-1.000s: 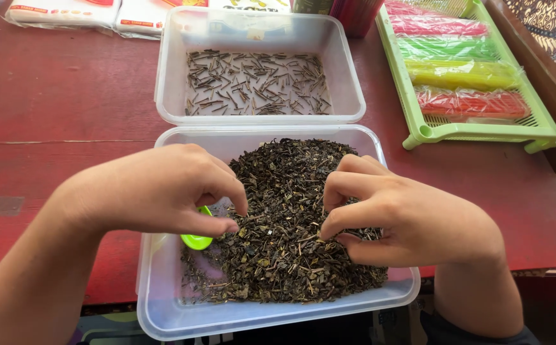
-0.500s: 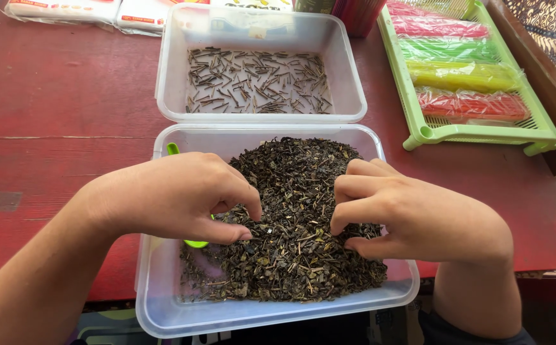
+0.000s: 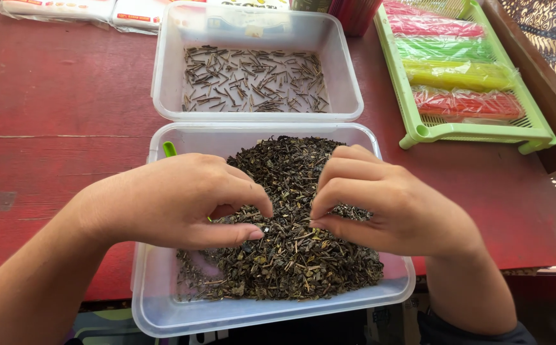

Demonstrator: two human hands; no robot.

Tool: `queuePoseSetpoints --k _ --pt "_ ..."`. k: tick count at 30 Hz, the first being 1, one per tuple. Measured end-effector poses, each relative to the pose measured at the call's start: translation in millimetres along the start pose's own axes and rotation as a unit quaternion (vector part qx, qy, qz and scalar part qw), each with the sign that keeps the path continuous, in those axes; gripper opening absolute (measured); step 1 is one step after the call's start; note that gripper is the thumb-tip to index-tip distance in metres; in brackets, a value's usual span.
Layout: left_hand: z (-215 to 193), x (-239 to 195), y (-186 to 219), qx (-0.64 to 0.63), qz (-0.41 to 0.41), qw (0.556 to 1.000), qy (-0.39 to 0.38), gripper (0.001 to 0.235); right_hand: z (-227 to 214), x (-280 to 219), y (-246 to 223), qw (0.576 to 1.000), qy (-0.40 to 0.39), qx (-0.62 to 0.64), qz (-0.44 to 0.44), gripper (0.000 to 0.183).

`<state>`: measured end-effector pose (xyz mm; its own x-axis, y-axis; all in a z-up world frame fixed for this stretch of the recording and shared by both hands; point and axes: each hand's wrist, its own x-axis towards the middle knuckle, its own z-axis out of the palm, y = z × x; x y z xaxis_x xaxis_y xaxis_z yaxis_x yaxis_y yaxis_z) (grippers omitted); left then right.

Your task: The person uses a green plastic spoon to scoop and spread dried herbs in a clear plastic container. They then use their hands to pick through the herbs, separating small pieces and transferring them into a second container.

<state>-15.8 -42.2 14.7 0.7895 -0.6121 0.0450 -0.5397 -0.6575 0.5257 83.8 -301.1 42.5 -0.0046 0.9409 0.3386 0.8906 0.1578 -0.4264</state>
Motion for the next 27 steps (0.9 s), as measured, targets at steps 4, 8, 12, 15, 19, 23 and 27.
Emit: queuePoseSetpoints --k 4,8,12,15,19,23,27 --pt "5 3 5 -0.007 0.001 1.0 0.008 0.033 15 5 1 0.999 0.03 0.004 -0.024 0.007" --pt "9 6 4 -0.032 0.082 0.995 0.056 0.012 22 8 2 0.999 0.046 -0.012 -0.023 0.007" --pt "11 7 1 -0.036 0.068 0.995 0.061 0.013 23 9 1 0.998 0.06 -0.022 -0.026 0.008" --pt "13 8 1 -0.041 0.094 0.991 0.085 0.01 24 8 2 0.998 0.061 -0.018 -0.023 0.006" --pt "12 9 1 -0.056 0.097 0.989 0.099 0.008 23 8 3 0.998 0.06 -0.001 -0.021 0.005" --pt "7 8 -1 -0.058 0.082 0.991 0.091 0.005 18 7 4 0.998 0.063 0.01 -0.013 0.006" --pt "-3 -1 -5 -0.018 0.031 0.998 0.047 0.009 10 4 8 0.996 0.088 0.014 0.023 0.008"
